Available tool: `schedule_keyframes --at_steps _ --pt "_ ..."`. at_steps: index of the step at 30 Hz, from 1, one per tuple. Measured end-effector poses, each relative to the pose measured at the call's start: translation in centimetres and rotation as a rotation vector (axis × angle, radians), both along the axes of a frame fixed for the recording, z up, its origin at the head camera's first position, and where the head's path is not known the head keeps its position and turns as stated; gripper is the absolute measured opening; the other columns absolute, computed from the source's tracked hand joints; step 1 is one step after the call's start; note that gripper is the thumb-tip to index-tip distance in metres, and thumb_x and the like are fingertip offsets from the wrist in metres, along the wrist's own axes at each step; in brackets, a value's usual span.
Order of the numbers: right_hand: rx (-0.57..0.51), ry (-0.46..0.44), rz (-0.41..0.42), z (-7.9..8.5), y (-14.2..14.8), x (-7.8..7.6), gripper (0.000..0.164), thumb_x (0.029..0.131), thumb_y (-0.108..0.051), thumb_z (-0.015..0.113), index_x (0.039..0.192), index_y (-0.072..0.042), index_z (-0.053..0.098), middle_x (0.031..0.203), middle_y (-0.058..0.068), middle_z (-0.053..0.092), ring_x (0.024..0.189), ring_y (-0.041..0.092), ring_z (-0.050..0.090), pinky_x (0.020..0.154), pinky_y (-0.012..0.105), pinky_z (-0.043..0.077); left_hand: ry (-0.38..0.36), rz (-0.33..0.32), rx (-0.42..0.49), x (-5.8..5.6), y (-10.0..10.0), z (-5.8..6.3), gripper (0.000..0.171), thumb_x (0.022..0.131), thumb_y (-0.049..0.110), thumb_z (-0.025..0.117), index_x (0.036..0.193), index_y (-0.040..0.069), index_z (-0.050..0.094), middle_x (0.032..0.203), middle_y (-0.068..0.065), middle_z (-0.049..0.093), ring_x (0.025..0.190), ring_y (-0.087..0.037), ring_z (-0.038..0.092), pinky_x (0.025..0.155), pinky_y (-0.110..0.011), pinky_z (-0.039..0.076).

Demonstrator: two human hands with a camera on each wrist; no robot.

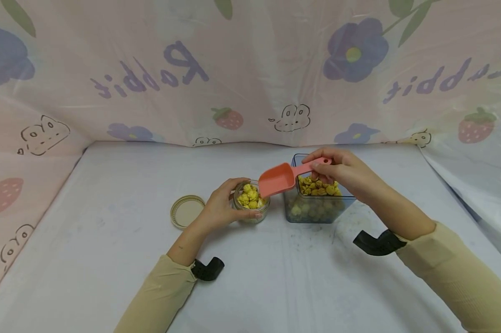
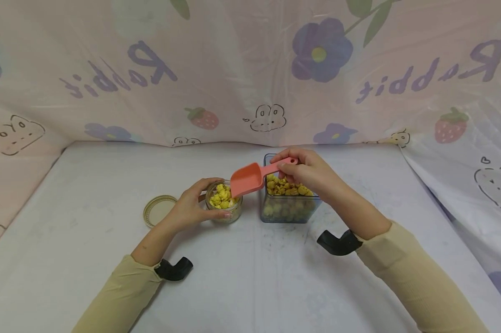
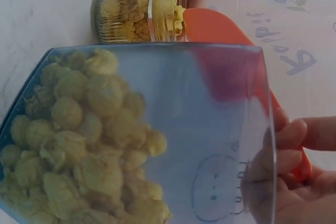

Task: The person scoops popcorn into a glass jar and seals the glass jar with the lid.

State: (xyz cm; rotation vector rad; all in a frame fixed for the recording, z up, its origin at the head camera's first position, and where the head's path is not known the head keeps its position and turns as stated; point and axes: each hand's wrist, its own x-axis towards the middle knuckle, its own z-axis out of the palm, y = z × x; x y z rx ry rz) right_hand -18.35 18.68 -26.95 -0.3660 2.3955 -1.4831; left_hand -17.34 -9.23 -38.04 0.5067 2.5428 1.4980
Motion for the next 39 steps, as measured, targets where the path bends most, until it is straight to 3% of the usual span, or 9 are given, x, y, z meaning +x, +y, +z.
schedule_keyframes --at_steps 5,10,17,25,39 --pt "-0.017 0.000 -0.012 0.1 0.2 0.1 0.028 0.100 -0.017 0.051 0.118 0.003 0.055 0.077 0.002 0.057 0.064 0.014 0.043 0.055 0.029 0.034 0.002 0.002 -0.005 0.0 0.0 0.0 0.085 0.067 0.025 0.089 0.139 0.008 0.046 0.140 -0.008 0.049 0.132 -0.024 0.044 0.109 -0.043 0.040" --pt "-0.098 -0.013 -0.044 -0.3 0.5 0.2 0.023 0.100 -0.017 0.050 0.116 -0.002 0.057 0.078 0.002 0.057 0.064 0.013 0.042 0.054 0.028 0.033 0.000 -0.001 0.002 0.0 0.0 0.0 0.086 0.067 0.025 0.089 0.139 0.007 0.046 0.140 -0.008 0.049 0.132 -0.024 0.044 0.109 -0.043 0.040" --pt "-0.376 -0.072 -0.083 -0.8 1.2 0.4 0.015 0.098 -0.013 0.054 0.106 -0.012 0.067 0.079 0.000 0.061 0.065 0.014 0.045 0.055 0.027 0.036 -0.004 -0.001 0.000 0.0 0.0 -0.1 0.085 0.067 0.027 0.088 0.139 0.009 0.046 0.141 -0.007 0.049 0.132 -0.023 0.044 0.109 -0.042 0.040" --pt "-0.592 -0.056 -0.065 -1.0 2.0 0.6 0.019 0.098 -0.006 0.051 0.107 -0.006 0.067 0.081 0.003 0.061 0.066 0.011 0.049 0.056 0.021 0.041 0.002 -0.002 0.020 -0.1 0.0 -0.2 0.083 0.067 0.025 0.088 0.138 0.009 0.047 0.139 -0.007 0.050 0.131 -0.023 0.044 0.110 -0.042 0.039" --pt "-0.738 -0.023 -0.067 -1.4 3.8 1.3 0.021 0.098 -0.002 0.048 0.107 -0.001 0.066 0.082 0.005 0.062 0.066 0.011 0.053 0.058 0.020 0.047 -0.006 0.006 0.002 0.0 0.1 -0.1 0.083 0.068 0.024 0.088 0.138 0.010 0.046 0.140 -0.007 0.049 0.132 -0.025 0.043 0.110 -0.044 0.038"
